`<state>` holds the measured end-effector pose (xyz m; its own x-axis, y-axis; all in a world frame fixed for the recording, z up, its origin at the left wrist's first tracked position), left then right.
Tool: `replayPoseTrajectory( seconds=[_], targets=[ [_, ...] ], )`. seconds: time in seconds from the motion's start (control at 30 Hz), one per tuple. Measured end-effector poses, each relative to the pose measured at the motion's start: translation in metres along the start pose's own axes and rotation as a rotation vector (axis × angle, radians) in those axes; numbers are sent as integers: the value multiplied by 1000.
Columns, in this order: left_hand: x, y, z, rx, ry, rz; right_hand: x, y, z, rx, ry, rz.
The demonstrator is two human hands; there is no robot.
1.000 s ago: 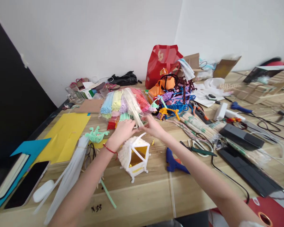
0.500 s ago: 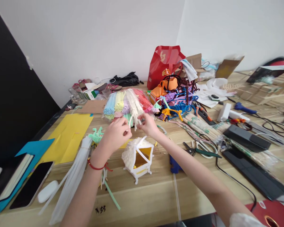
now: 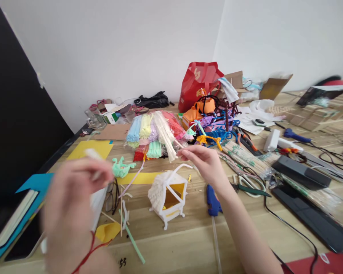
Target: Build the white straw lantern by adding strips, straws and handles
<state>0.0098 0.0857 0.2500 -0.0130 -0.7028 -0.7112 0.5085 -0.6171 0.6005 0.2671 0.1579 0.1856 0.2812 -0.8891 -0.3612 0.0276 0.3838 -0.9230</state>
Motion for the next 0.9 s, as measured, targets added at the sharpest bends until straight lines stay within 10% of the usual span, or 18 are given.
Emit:
replayPoseTrajectory(
  seconds=[0.07,0.2,0.9],
  targets=[
    [-1,7,-36,-69,-221,-7,9,-15,-8,-132,-29,0],
    [-2,9,-72,-147,-283,-59,19,-36,-19,-260,-117,17],
    [33,50,-90,-590,-107,-367,34,-56,-29,293,62,285]
  ],
)
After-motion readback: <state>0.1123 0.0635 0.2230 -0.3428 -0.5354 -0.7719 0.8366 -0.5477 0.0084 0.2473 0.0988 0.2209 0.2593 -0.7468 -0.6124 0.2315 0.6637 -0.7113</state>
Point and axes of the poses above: each hand's wrist, its own x-axis away from the middle knuckle, its own z-axis out of the back of the hand, y = z × x, the point moved 4 cm from there along -x, towards the middle knuckle, and after that the axes turned 10 degrees about -y, right-handed, at the moved point
